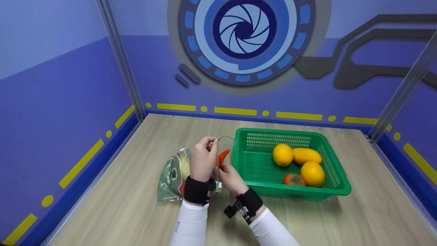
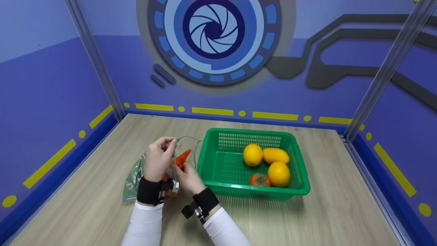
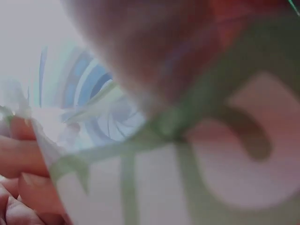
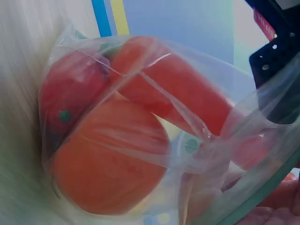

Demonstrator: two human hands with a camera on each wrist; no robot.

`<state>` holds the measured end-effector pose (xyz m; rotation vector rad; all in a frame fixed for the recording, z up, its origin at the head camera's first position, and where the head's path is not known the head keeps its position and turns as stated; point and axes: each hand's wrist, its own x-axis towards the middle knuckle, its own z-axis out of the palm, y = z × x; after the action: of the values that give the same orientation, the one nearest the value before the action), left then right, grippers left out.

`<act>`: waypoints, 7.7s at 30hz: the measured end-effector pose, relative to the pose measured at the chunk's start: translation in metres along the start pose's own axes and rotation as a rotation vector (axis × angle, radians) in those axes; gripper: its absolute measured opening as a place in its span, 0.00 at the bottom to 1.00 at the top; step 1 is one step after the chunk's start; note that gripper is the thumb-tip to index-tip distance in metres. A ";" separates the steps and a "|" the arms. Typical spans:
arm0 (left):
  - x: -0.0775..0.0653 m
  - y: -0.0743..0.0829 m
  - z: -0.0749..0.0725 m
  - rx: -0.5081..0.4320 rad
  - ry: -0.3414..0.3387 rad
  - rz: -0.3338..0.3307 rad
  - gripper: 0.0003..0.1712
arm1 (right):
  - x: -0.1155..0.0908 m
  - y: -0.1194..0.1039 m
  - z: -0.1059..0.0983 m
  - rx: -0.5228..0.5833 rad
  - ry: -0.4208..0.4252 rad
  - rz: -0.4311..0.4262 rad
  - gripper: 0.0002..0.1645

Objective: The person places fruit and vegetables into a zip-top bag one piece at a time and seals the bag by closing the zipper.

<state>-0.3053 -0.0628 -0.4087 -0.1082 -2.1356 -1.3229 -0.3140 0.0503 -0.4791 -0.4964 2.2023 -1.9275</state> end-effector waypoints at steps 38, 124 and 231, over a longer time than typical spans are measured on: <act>0.003 -0.003 -0.002 -0.016 0.008 -0.033 0.07 | -0.006 -0.012 -0.006 0.101 -0.106 0.081 0.32; 0.004 -0.003 -0.002 -0.018 0.017 -0.041 0.07 | 0.056 0.015 -0.205 -1.035 0.052 0.392 0.41; 0.003 -0.001 -0.001 0.011 0.001 -0.053 0.08 | -0.009 -0.026 -0.021 -0.080 0.250 -0.031 0.39</act>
<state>-0.3072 -0.0649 -0.4076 -0.0472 -2.1578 -1.3410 -0.3091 0.0702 -0.4509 -0.3168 2.4451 -2.0208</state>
